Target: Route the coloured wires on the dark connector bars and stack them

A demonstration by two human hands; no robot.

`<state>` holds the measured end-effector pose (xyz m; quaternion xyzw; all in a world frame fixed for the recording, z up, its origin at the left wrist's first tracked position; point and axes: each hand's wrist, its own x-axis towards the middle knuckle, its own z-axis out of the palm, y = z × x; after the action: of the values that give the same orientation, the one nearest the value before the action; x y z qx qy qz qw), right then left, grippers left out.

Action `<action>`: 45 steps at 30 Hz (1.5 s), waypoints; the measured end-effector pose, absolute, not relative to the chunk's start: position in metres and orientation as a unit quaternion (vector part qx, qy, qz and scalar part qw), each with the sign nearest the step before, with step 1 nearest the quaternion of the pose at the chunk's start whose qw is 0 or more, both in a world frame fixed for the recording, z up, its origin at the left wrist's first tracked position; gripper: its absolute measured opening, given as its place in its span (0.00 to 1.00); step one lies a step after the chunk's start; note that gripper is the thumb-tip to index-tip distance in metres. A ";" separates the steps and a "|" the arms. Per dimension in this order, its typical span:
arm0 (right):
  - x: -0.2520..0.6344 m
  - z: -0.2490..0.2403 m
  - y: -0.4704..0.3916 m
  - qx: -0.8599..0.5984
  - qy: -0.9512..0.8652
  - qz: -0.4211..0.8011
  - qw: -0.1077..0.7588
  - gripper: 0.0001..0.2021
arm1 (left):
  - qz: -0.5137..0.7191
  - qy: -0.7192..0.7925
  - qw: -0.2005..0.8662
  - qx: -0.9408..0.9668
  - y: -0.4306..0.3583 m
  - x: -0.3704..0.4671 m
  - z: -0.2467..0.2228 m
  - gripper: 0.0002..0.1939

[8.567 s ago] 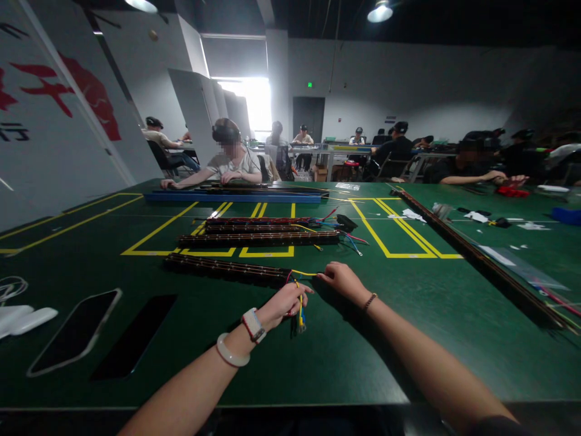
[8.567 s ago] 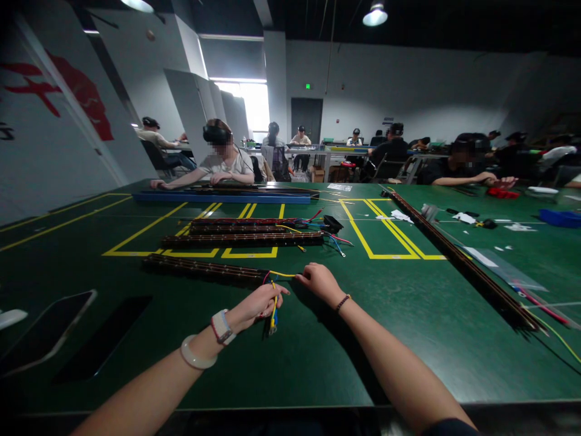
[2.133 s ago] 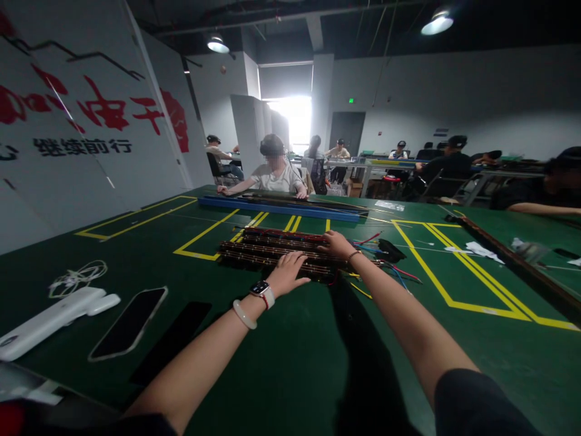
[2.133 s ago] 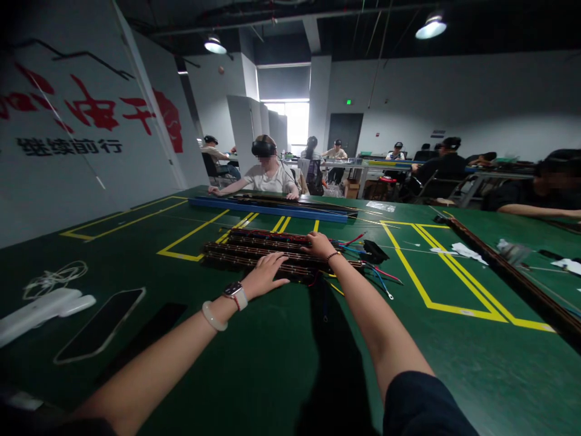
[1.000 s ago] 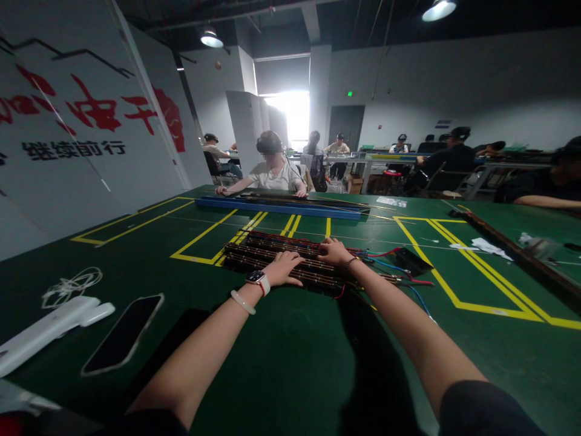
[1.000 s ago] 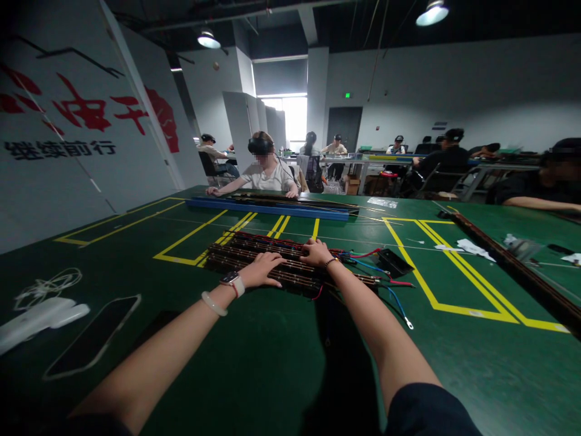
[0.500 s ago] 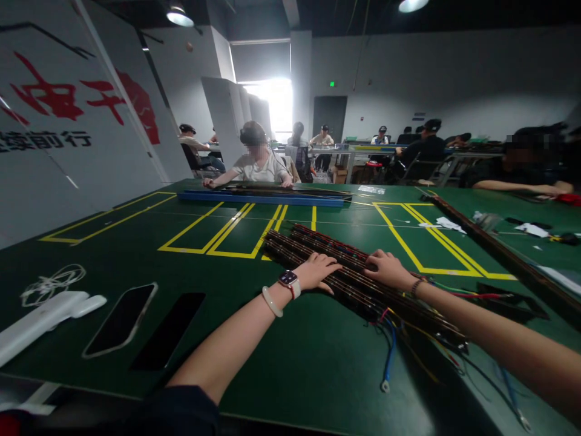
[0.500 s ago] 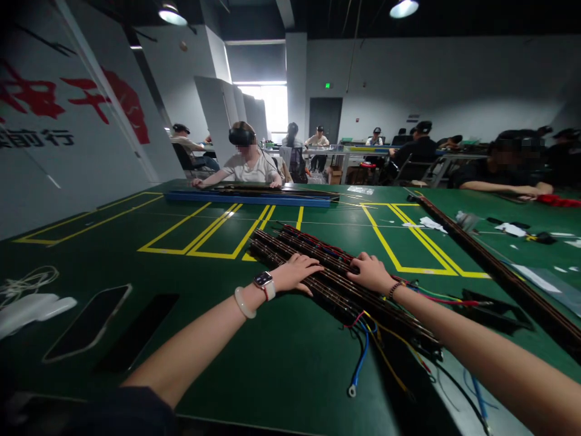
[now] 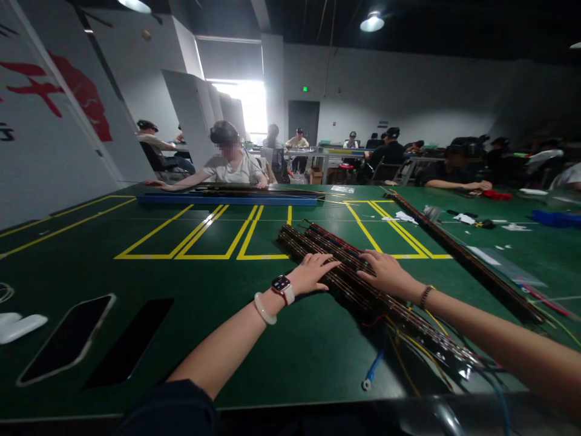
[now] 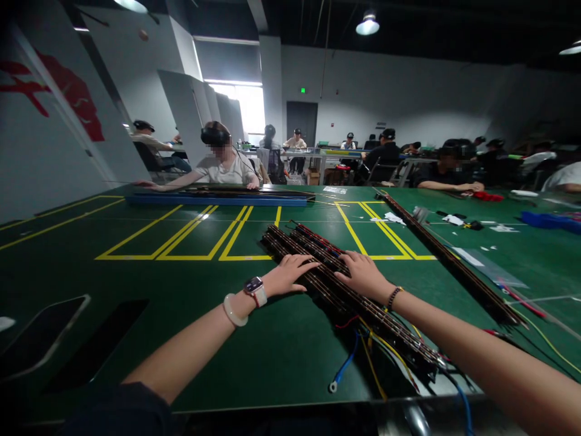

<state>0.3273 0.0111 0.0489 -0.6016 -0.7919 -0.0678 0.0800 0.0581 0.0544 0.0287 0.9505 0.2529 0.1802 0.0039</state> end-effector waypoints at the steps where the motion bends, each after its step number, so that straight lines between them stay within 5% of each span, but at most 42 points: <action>1: 0.312 0.050 0.013 -0.577 -0.809 -0.081 0.082 0.25 | 0.193 0.267 0.004 0.944 0.049 0.051 0.030 0.36; 10: 0.190 0.019 0.033 -0.456 -0.874 -0.167 0.027 0.24 | 0.334 0.432 -0.019 0.838 0.018 -0.035 0.034 0.21; 19: 0.186 0.007 0.035 -0.537 -0.820 -0.192 -0.055 0.32 | 0.413 0.458 -0.050 0.786 0.021 -0.070 0.020 0.19; 37: 0.326 -0.004 0.093 -0.716 -0.667 -0.182 -0.095 0.29 | 0.422 0.508 0.027 0.751 0.022 -0.088 0.011 0.18; 45: 0.399 -0.014 0.105 -0.718 -0.664 -0.202 -0.047 0.27 | 0.430 0.494 0.001 0.756 0.021 -0.085 0.014 0.18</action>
<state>0.3993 0.1047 -0.0138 -0.7181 -0.6642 -0.2021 -0.0469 -0.0847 0.0211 0.0138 0.7563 0.4935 0.4295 0.0008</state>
